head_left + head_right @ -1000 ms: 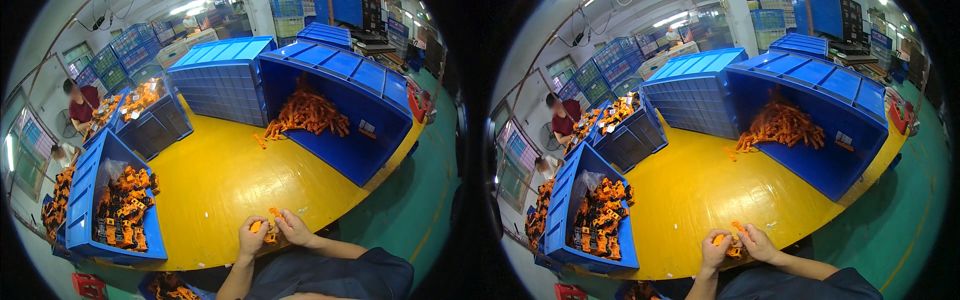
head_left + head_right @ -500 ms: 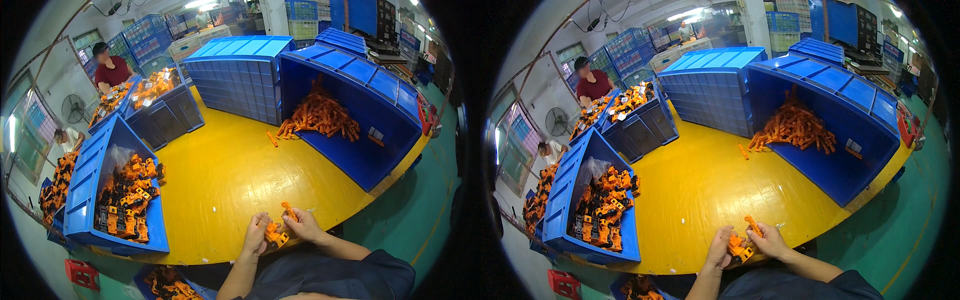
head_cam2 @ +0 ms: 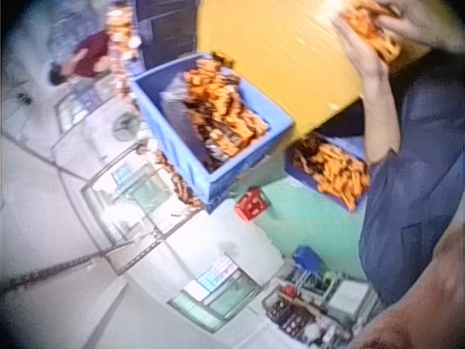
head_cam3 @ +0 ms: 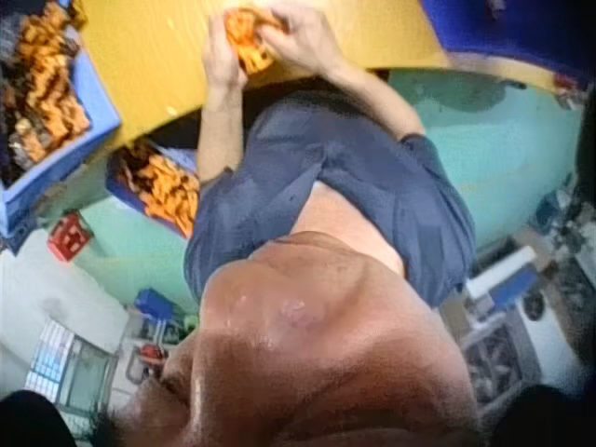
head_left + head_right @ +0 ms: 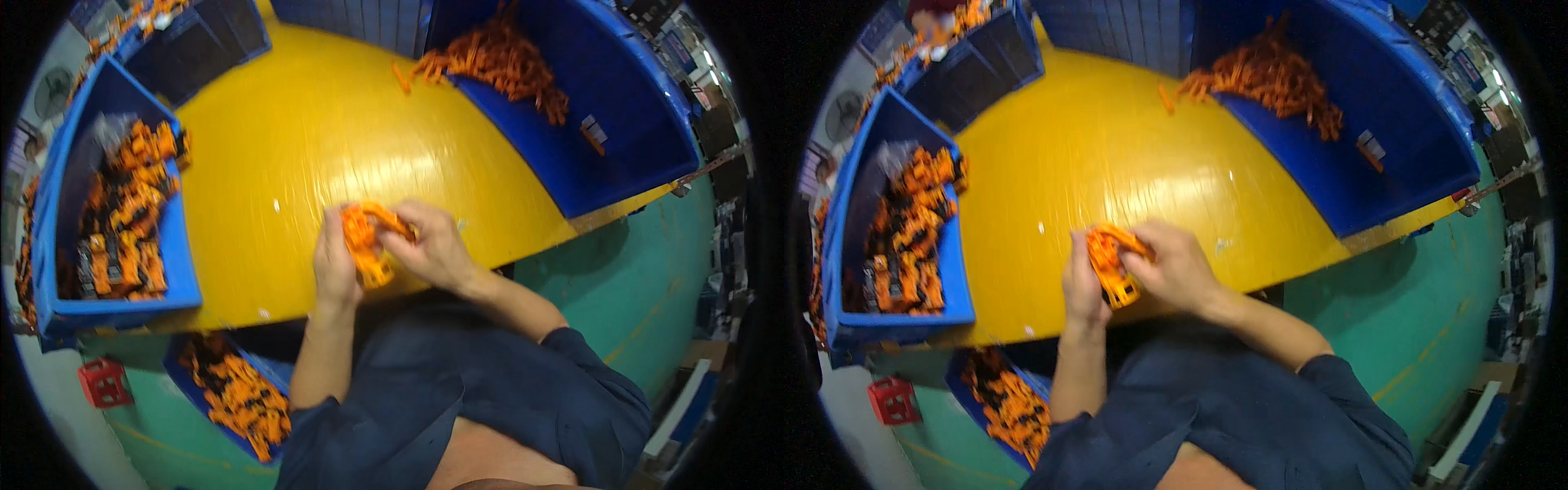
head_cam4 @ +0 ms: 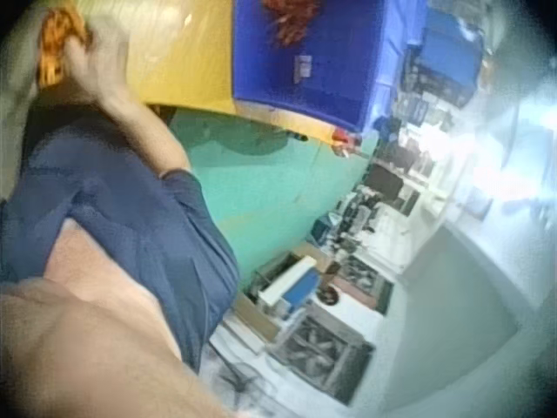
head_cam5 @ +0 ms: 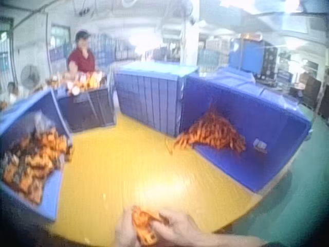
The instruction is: The person repeatedly picks orange plastic components from a blue bin, snaps them together by hand, and places the assembled units into another blue bin. The process is continuous and repetitive, with no tools used.
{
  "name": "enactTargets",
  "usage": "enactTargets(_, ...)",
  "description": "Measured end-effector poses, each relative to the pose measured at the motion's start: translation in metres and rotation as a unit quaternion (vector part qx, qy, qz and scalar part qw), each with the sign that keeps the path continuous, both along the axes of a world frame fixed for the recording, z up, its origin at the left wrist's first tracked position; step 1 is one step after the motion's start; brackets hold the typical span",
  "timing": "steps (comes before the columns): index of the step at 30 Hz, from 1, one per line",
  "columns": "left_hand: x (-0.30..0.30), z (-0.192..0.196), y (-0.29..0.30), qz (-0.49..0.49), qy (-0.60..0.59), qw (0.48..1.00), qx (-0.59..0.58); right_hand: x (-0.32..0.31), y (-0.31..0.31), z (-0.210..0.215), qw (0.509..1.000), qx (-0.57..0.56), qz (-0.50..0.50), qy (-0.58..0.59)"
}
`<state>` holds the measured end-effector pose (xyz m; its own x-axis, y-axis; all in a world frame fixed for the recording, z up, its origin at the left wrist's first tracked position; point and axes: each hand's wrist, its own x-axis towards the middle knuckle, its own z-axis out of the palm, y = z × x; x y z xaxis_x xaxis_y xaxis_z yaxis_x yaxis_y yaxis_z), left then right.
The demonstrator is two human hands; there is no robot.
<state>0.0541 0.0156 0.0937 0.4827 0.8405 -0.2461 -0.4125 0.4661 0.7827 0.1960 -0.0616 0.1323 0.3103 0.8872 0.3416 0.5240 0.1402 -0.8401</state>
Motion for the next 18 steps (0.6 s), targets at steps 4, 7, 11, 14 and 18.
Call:
enactTargets(4,0.000,0.010,-0.008,0.025,-0.026,0.998,0.044,-0.001,-0.006,0.006,0.999,-0.010,0.036,-0.011)
enactTargets(7,0.000,0.014,-0.008,0.019,-0.018,1.000,0.007,0.000,-0.009,0.010,0.998,-0.022,0.047,-0.035)
enactTargets(11,0.000,0.014,-0.009,0.013,-0.016,0.999,0.037,0.002,-0.009,0.015,0.994,0.011,0.062,-0.090)
enactTargets(14,0.001,0.011,-0.012,0.021,0.012,0.998,0.064,0.004,-0.007,0.016,0.969,0.070,0.097,-0.217)
enactTargets(18,0.000,0.007,-0.011,0.026,-0.002,0.995,0.093,-0.001,-0.010,0.012,0.975,0.055,0.068,-0.204)
